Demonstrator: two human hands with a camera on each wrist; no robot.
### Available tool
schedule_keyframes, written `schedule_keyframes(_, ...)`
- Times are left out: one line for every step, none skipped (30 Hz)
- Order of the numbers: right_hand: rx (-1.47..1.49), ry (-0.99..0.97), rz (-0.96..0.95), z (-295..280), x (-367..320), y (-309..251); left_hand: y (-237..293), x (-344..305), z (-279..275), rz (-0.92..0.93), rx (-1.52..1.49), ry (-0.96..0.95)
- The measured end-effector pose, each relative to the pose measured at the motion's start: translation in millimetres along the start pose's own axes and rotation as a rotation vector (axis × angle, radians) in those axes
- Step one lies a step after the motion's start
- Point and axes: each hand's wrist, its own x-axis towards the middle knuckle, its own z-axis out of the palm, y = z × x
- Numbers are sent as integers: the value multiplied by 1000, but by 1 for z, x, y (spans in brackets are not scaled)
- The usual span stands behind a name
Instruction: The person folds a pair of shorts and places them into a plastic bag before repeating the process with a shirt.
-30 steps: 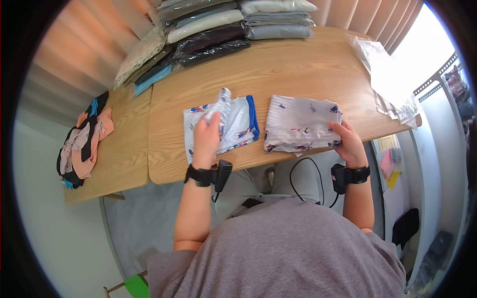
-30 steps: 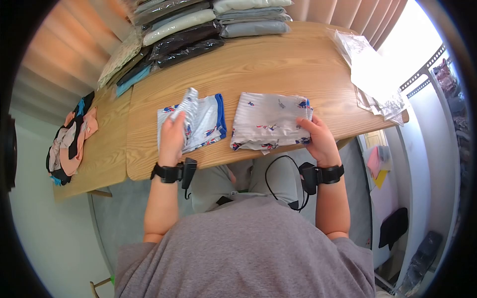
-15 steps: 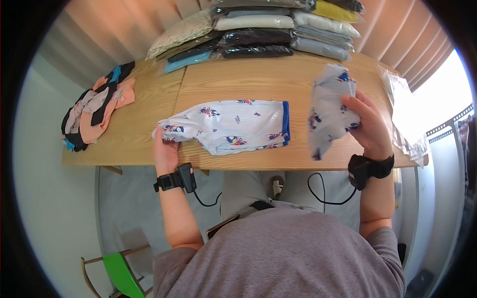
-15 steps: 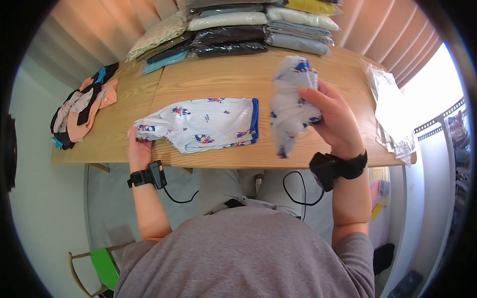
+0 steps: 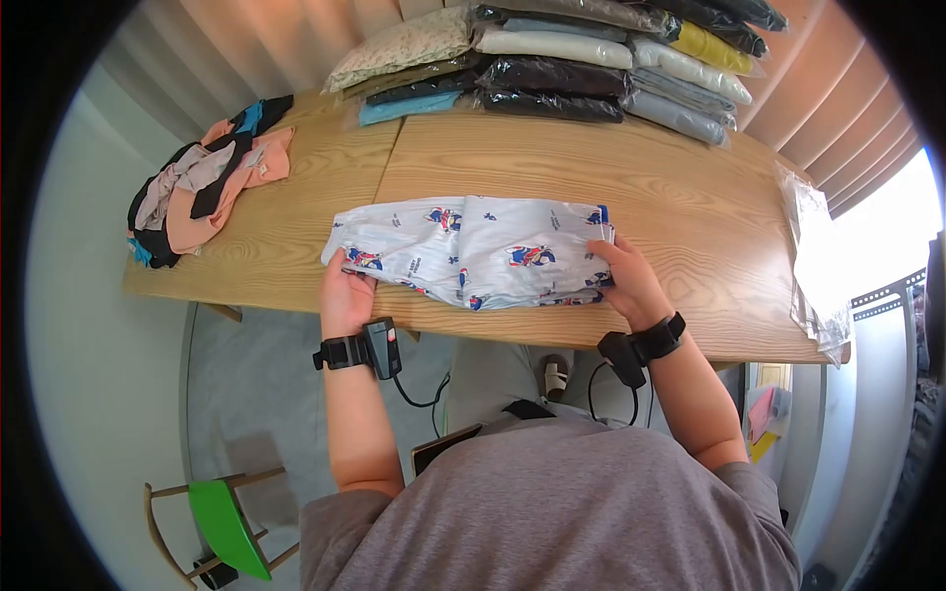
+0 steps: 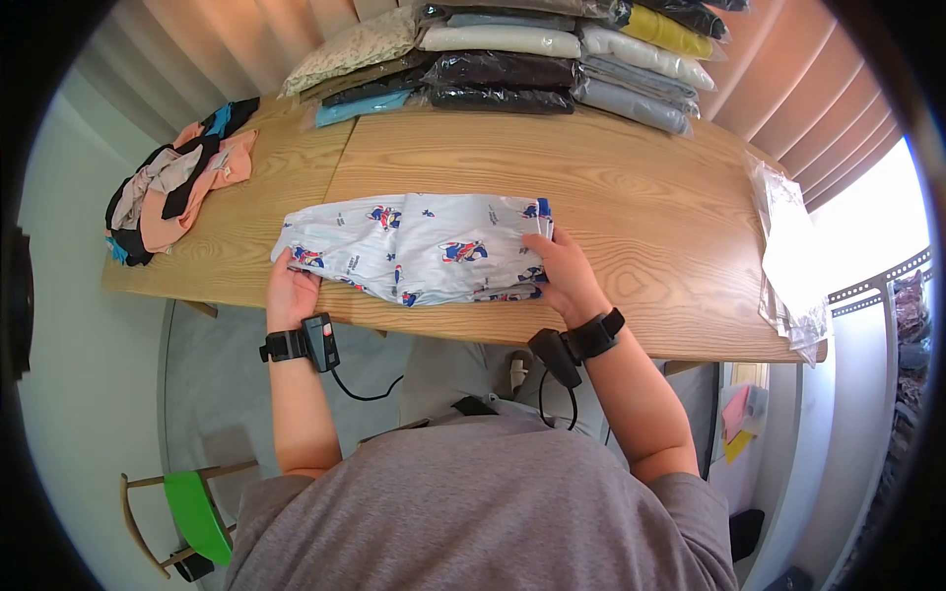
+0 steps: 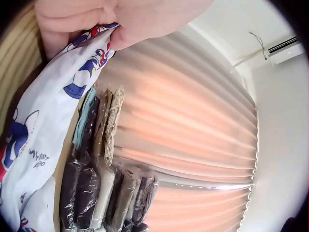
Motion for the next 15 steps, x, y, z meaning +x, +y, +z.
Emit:
schedule_keyframes(-6,10,11,1,-3,-1,-1,-1,1,11,7,3)
schedule_keyframes(1,12,17,-2,-2,2,-2,-2,2,7,15,5)
schedule_keyframes(-26,-50,-13,-9,1,3,-3,-3,3,2,19,8)
schedule_keyframes(-56,-122,-47,-13,6,2,-2,-3,5,7,20,8)
schedule_keyframes(-50,-146,-48,-15,7,2,-3,0,3,30,27,11)
schedule_keyframes(-92,-109,-47,-17,7,5,-7,5,-2,31,18,32)
schedule_keyframes(-134,-76,-48,-17,8,8,-7,5,-1,37,10,53)
schedule_keyframes(-125,-112,-48,-17,7,9,-6,4,-1,72,19,59)
schedule_keyframes(-139,-98,-48,-16,4,8,-8,2,4,99,16,72)
schedule_keyframes(-152,-76,-47,-15,3,7,-10,-2,12,119,12,84)
schedule_keyframes(-143,-90,-50,-12,5,7,-11,-4,20,133,21,83)
schedule_keyframes(-149,-98,-61,-12,6,7,-11,-11,35,225,89,86)
schedule_keyframes(-155,-93,-70,-16,3,8,-11,-17,47,305,158,89)
schedule_keyframes(-146,-75,-67,-16,0,8,-12,-18,53,387,237,66)
schedule_keyframes(-167,-73,-45,-14,-1,5,-13,-26,69,361,244,61)
